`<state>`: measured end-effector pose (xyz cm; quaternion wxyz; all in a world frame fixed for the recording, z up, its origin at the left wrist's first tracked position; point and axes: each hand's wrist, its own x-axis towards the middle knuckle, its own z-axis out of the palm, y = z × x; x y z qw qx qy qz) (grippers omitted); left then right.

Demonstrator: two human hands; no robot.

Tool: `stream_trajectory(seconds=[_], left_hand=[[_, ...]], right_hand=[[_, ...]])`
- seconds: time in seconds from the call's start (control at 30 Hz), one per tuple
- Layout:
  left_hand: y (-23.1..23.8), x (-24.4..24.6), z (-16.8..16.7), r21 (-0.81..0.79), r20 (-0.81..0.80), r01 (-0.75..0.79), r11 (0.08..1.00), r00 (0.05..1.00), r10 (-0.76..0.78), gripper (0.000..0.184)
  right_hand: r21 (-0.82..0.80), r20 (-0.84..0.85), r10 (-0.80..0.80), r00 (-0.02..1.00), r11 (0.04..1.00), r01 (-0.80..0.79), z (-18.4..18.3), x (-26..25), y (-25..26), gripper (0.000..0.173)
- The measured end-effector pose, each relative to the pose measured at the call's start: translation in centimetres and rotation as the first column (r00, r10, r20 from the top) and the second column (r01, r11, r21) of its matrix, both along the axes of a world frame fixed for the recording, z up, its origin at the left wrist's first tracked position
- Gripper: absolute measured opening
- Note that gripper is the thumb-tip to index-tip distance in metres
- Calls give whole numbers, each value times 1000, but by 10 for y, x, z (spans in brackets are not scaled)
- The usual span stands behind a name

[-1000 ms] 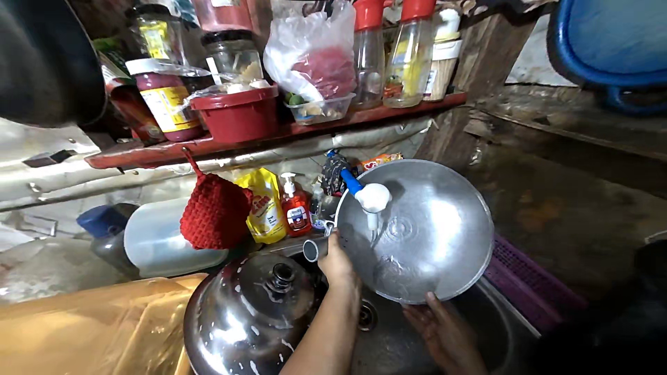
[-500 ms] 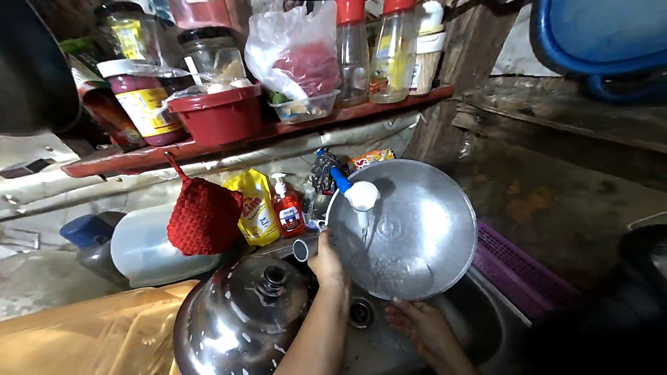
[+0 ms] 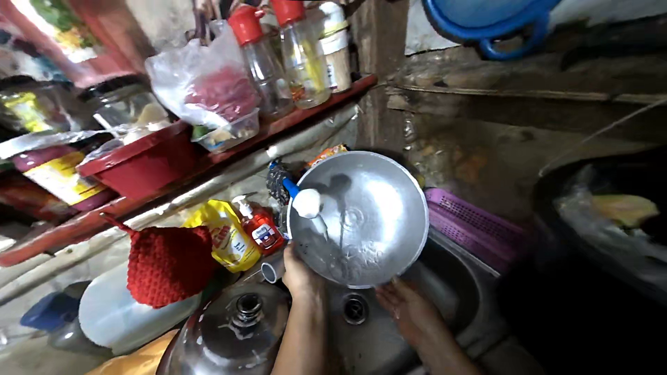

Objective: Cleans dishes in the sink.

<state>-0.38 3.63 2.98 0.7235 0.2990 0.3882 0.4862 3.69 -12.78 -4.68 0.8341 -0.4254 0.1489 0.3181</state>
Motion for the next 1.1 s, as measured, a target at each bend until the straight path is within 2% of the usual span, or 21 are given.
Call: stream_trajectory(seconds=[0.1, 0.17, 0.27, 0.4, 0.7, 0.87, 0.93, 1.03, 1.1], left_hand=[[-3, -2, 3, 30, -11, 5, 1000, 1000, -5, 41], [-3, -4, 3, 57, 8, 30, 998, 999, -31, 39], [-3, -4, 2, 79, 34, 40, 996, 998, -43, 33], [-5, -3, 1, 75, 72, 55, 996, 996, -60, 33], [-5, -3, 4, 40, 23, 34, 999, 999, -35, 36], [-4, -3, 3, 31, 30, 24, 999, 999, -25, 35], [-3, -3, 0, 36, 35, 25, 999, 999, -26, 37], [-7, -3, 2, 36, 45, 8, 999, 999, -10, 39], [-13, -5, 6, 57, 38, -1, 998, 999, -1, 39]], right_hand=[[99, -138, -46, 989, 993, 60, 4, -8, 2, 22], [126, -170, -37, 985, 990, 59, 4, -10, 3, 17], [123, -149, -13, 989, 992, 31, 3, -8, 2, 13], [118, -159, -17, 987, 992, 36, 5, -3, -1, 21], [96, -129, 27, 991, 995, -15, 2, -14, 5, 11], [74, -105, -37, 994, 996, 45, 8, 1, -8, 21], [56, -83, -53, 995, 997, 58, 6, 4, -8, 19], [10, -45, 26, 999, 1000, -26, 4, -3, -4, 11], [-29, -45, 110, 993, 993, -112, 4, -8, -2, 13]])
